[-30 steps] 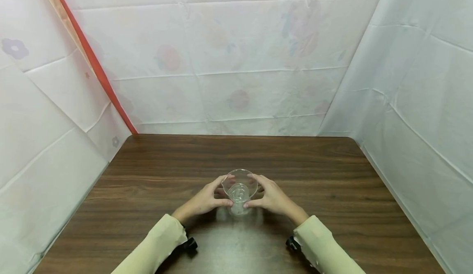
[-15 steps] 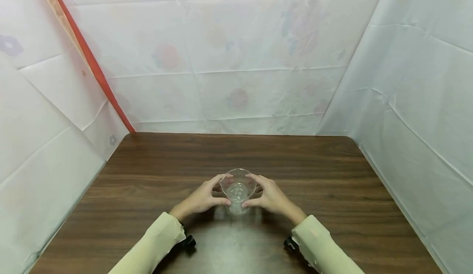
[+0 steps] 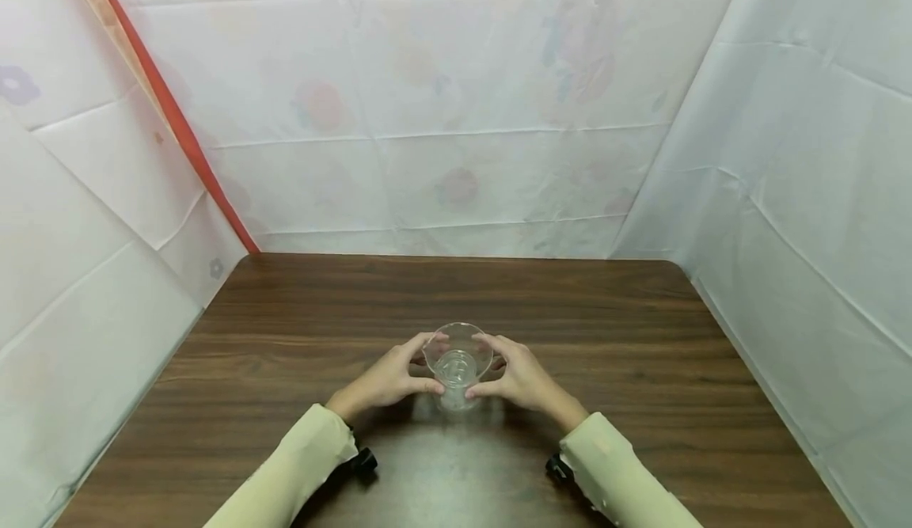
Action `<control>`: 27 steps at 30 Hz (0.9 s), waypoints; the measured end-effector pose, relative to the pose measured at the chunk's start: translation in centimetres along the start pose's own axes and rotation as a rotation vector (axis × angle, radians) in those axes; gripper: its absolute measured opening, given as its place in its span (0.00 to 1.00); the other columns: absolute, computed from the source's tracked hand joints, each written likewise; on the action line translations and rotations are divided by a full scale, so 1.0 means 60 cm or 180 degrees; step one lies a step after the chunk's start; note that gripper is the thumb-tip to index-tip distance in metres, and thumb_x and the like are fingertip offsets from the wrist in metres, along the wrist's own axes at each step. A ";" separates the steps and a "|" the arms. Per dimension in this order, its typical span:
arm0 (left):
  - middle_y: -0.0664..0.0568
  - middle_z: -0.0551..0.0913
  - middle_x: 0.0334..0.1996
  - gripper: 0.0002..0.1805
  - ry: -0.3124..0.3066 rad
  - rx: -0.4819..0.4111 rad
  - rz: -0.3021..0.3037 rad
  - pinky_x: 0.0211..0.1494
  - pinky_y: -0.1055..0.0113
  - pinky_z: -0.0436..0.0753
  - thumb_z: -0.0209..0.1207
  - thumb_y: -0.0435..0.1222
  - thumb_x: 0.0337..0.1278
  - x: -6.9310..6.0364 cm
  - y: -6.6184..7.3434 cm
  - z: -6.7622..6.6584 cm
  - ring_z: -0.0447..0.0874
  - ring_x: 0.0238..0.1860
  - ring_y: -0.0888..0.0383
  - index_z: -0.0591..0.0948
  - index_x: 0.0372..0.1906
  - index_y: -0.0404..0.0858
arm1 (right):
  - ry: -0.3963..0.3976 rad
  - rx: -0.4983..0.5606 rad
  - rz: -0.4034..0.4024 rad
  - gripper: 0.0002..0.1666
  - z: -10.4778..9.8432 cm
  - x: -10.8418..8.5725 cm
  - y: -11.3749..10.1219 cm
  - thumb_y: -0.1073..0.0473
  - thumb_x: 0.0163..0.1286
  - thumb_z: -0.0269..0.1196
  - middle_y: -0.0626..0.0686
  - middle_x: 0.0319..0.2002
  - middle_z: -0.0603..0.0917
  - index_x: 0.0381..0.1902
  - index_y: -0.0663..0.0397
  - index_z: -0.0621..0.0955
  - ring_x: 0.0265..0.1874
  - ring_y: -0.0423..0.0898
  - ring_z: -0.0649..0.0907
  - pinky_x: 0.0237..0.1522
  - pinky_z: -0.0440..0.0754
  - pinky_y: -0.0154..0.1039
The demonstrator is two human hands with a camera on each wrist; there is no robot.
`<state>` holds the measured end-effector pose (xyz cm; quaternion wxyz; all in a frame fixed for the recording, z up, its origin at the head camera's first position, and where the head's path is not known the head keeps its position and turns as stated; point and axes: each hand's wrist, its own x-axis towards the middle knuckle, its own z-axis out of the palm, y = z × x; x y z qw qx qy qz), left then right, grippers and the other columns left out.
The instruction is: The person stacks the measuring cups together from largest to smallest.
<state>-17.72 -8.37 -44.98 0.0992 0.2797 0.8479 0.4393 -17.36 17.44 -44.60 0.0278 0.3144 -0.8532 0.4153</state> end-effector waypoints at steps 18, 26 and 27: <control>0.48 0.80 0.60 0.41 -0.0032 0.0095 0.0062 0.59 0.53 0.80 0.70 0.51 0.48 0.005 -0.005 -0.006 0.82 0.56 0.47 0.68 0.67 0.44 | -0.0076 -0.0033 0.0053 0.47 -0.003 0.004 -0.003 0.49 0.46 0.79 0.55 0.47 0.86 0.62 0.62 0.75 0.44 0.49 0.85 0.41 0.85 0.40; 0.48 0.79 0.60 0.41 -0.0055 0.0067 0.0057 0.59 0.53 0.80 0.71 0.50 0.48 0.005 -0.003 -0.006 0.82 0.56 0.47 0.67 0.66 0.43 | -0.0089 -0.0058 0.0090 0.47 -0.003 0.003 -0.003 0.48 0.46 0.79 0.54 0.48 0.86 0.62 0.61 0.74 0.44 0.48 0.85 0.42 0.84 0.38; 0.48 0.79 0.60 0.41 -0.0054 0.0074 0.0063 0.59 0.53 0.80 0.71 0.50 0.48 0.005 -0.003 -0.005 0.82 0.56 0.47 0.67 0.66 0.43 | -0.0092 -0.0053 0.0096 0.48 -0.003 0.002 -0.003 0.48 0.46 0.79 0.54 0.48 0.86 0.63 0.61 0.74 0.44 0.48 0.84 0.42 0.84 0.38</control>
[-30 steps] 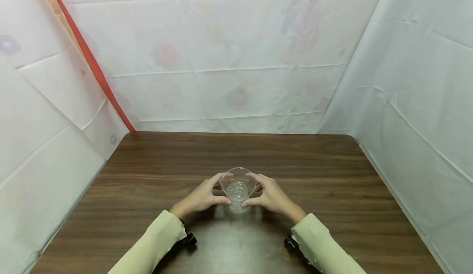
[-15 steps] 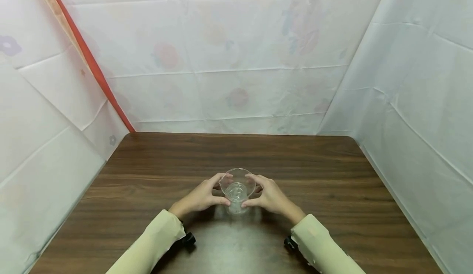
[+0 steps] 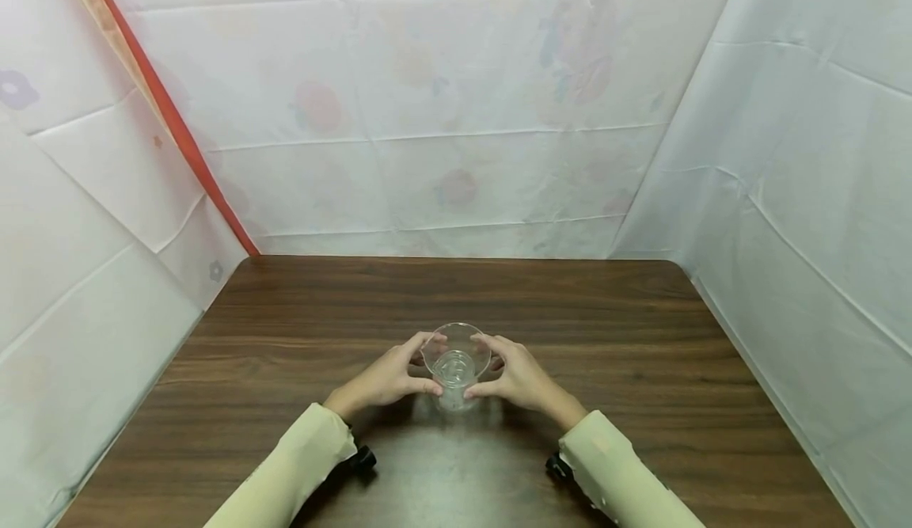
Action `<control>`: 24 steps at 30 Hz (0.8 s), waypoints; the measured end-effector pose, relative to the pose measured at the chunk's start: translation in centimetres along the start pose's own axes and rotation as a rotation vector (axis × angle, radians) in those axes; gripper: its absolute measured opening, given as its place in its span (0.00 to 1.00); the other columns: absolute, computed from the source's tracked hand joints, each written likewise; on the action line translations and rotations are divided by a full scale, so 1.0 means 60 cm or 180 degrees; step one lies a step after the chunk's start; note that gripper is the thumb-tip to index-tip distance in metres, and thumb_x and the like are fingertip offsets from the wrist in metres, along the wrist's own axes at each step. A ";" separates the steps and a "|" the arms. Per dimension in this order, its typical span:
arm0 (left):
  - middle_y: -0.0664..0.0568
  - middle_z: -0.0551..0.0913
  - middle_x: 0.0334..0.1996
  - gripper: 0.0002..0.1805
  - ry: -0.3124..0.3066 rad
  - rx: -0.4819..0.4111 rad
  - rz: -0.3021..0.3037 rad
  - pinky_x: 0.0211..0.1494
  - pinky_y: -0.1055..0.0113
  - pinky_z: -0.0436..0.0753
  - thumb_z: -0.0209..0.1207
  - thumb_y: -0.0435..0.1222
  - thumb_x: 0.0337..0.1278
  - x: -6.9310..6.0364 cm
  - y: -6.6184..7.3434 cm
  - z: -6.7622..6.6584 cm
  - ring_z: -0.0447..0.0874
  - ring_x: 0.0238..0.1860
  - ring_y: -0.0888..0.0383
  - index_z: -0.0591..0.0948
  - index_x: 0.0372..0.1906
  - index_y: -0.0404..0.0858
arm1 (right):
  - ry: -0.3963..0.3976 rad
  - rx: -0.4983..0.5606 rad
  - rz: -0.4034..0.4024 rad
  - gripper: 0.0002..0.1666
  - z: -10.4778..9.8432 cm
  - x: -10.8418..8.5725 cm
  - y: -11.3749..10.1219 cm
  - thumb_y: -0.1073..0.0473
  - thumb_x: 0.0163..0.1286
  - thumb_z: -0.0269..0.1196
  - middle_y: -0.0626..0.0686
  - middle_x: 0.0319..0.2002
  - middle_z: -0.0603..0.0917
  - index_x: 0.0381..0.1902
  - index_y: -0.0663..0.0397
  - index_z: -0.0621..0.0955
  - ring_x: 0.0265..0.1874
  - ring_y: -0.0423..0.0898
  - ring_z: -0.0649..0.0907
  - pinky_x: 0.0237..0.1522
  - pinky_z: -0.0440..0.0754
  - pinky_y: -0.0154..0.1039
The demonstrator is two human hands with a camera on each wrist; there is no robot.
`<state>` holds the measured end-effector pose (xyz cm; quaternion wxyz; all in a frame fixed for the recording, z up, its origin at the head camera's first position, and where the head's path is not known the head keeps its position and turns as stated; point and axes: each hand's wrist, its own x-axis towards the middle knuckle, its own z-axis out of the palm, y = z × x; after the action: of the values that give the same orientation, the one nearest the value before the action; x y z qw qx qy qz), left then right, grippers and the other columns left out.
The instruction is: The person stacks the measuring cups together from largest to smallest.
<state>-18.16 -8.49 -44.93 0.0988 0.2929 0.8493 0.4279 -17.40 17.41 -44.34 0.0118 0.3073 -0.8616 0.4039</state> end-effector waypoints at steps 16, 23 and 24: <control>0.49 0.69 0.69 0.43 -0.0017 -0.0198 -0.0009 0.62 0.52 0.78 0.69 0.49 0.53 0.000 -0.006 0.002 0.77 0.62 0.45 0.62 0.71 0.43 | -0.0222 -0.0041 0.0125 0.52 -0.010 0.004 -0.004 0.43 0.51 0.76 0.55 0.53 0.82 0.68 0.59 0.68 0.48 0.49 0.83 0.45 0.84 0.40; 0.50 0.68 0.70 0.45 0.0053 -0.0168 -0.0045 0.62 0.52 0.78 0.70 0.51 0.50 -0.007 -0.008 -0.006 0.76 0.63 0.48 0.62 0.72 0.47 | -0.0263 -0.0053 0.0079 0.54 -0.026 0.005 0.002 0.44 0.49 0.76 0.57 0.54 0.80 0.69 0.60 0.68 0.46 0.50 0.84 0.47 0.84 0.45; 0.50 0.69 0.70 0.46 0.0086 -0.0167 -0.0051 0.61 0.51 0.78 0.71 0.50 0.50 -0.008 -0.008 -0.009 0.75 0.64 0.49 0.62 0.72 0.47 | -0.0258 -0.0072 0.0075 0.54 -0.029 0.004 0.003 0.43 0.49 0.76 0.57 0.54 0.80 0.69 0.60 0.68 0.47 0.51 0.84 0.47 0.84 0.45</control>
<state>-18.21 -9.36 -44.99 0.0984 0.2775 0.8414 0.4532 -18.09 18.57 -43.21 -0.0244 0.3131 -0.8694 0.3815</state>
